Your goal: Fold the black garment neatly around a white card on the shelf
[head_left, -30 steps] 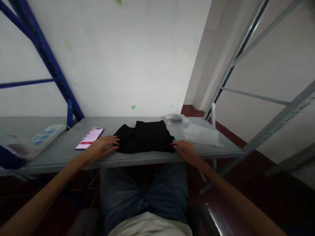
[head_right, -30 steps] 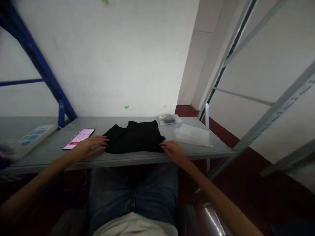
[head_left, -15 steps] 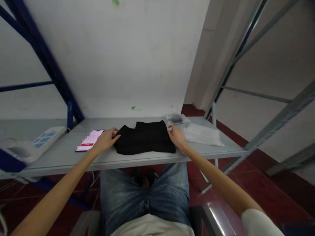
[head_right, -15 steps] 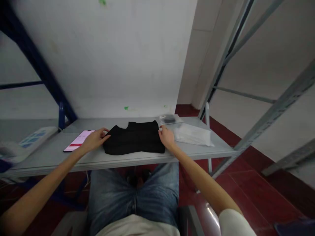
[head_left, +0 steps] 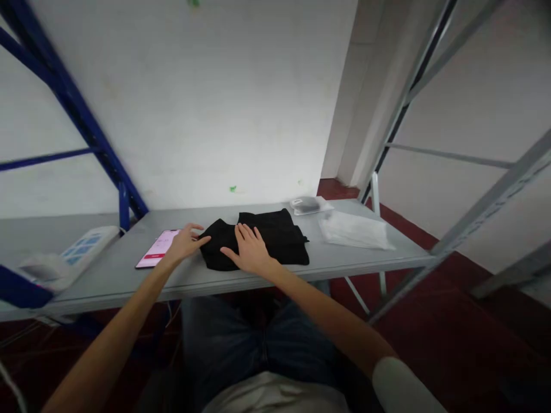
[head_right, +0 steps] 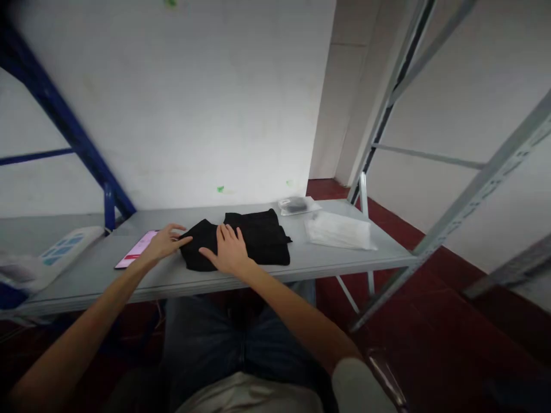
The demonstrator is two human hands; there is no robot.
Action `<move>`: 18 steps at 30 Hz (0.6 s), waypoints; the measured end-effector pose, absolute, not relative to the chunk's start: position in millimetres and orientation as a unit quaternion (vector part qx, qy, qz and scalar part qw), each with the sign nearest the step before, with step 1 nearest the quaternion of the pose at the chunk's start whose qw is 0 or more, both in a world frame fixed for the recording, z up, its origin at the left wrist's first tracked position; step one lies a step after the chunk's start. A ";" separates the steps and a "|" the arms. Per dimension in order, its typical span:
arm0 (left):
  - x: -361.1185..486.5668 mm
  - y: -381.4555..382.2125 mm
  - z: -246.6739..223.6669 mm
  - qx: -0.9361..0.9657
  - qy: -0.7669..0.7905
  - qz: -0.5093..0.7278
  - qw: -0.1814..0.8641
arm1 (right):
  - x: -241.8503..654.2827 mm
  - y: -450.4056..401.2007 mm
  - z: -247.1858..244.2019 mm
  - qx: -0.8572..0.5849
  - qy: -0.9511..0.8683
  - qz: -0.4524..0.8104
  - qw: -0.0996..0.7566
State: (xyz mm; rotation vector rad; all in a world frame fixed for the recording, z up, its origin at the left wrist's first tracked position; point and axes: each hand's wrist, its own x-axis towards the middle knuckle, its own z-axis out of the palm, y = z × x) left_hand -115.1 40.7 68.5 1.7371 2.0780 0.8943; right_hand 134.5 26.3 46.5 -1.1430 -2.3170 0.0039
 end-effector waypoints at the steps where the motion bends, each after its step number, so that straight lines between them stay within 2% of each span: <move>1: -114.3 40.0 71.5 0.599 0.724 0.314 0.133 | 127.9 27.3 42.6 -0.431 -0.862 0.013 0.266; 6: -102.8 33.6 85.0 0.632 0.716 0.292 0.043 | 119.2 31.8 27.9 -0.442 -0.863 0.037 0.241; 12: -81.8 39.8 104.9 0.642 0.699 0.313 0.031 | 119.3 31.4 22.3 -0.443 -0.860 0.042 0.249; 15: -68.2 48.4 117.4 0.643 0.679 0.348 0.065 | 116.9 32.5 20.7 -0.445 -0.856 0.041 0.261; 18: -45.6 59.2 125.3 0.628 0.644 0.405 0.161 | 115.0 33.0 21.7 -0.446 -0.855 0.045 0.259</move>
